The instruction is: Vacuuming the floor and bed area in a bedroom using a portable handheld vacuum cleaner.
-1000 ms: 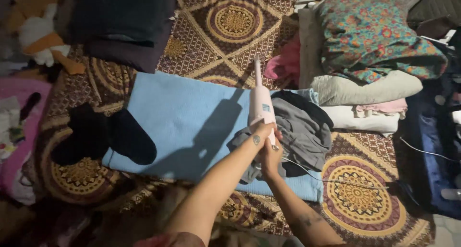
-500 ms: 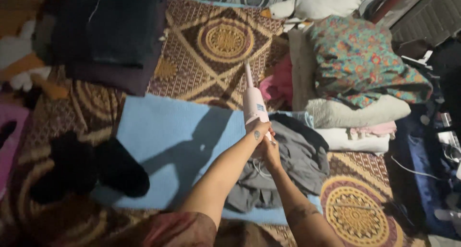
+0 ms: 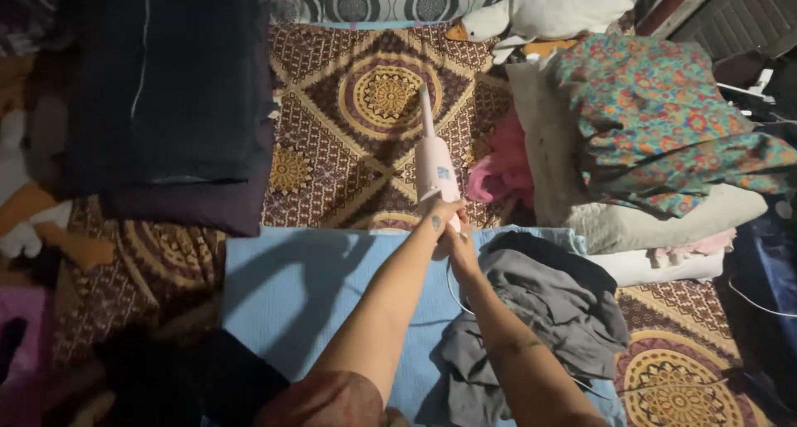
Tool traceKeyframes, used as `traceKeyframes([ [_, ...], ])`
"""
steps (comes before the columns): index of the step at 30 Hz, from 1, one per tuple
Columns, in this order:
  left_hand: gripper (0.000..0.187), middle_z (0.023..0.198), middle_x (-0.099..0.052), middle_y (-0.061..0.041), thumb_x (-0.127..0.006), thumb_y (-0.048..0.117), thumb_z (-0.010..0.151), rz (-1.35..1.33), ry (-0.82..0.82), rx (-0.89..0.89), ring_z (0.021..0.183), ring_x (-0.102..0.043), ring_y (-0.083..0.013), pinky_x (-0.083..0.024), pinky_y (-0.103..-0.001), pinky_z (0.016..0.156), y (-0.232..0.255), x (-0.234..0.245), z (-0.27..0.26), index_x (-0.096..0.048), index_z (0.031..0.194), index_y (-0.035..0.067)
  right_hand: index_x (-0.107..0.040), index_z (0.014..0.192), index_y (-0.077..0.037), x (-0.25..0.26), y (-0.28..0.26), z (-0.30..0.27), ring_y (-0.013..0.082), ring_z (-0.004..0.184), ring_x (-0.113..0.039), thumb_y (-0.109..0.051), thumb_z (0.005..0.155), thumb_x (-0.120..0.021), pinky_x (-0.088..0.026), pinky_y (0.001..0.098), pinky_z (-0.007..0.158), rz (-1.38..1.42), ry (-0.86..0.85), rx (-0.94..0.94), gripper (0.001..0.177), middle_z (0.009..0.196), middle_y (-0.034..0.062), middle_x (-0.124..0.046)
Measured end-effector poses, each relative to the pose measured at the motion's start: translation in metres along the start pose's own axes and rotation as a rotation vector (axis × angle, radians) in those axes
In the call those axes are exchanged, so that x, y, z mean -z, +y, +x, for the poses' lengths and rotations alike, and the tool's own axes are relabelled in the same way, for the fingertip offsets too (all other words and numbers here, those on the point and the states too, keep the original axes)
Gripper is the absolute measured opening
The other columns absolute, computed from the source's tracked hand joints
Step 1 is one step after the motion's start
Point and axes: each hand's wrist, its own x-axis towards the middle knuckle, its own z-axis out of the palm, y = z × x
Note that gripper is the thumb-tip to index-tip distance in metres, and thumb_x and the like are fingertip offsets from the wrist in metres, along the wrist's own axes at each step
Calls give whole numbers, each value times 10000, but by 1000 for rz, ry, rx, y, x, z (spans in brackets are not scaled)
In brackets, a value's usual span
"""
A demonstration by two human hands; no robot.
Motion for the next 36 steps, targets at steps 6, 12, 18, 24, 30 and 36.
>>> traceKeyframes([
  [6,143,669,-660,-101,-729,105,907,10,-46,-67,520,-652,-252,-537,-401,449,63,15,32,-675,956,-18,-567,1350,8,-7,32,76,151,916,-679,-270,1029,-585,-552,304,800,20,-63,53,425,1077,67,-697],
  [12,148,680,-653,-126,-646,113,936,-12,24,-33,537,-653,-271,-542,-428,461,46,19,30,-638,1025,-5,-579,1311,-24,-37,-5,52,144,838,-686,-246,987,-629,-562,291,737,37,0,27,396,1007,62,-719],
  [18,234,779,-693,-109,-696,169,896,-234,14,53,645,-699,-265,-587,-431,564,13,10,-57,-622,1083,48,-627,1281,-9,-24,13,-27,118,891,-685,-270,967,-649,-544,264,761,45,151,100,409,1069,51,-711],
  [24,445,701,-666,-116,-601,505,948,-564,-51,513,567,-637,-256,-533,-419,522,-55,-25,-145,-579,886,65,-718,1194,12,-3,-3,-142,84,887,-605,-325,1018,-610,-467,233,765,-86,311,81,396,1051,2,-692],
  [30,544,539,-484,18,-611,622,954,-526,16,484,355,-395,-123,-348,-316,345,-144,-46,-176,-499,704,152,-742,1110,4,22,5,-206,102,659,-513,-325,1020,-557,-395,246,567,-84,422,-78,388,799,17,-620],
  [36,453,557,-455,37,-579,571,962,-560,-62,398,373,-377,-119,-321,-292,356,-149,-34,-126,-504,743,181,-708,1176,22,48,57,-162,145,879,-615,-272,1064,-493,-474,287,769,-366,369,203,381,1021,55,-687],
])
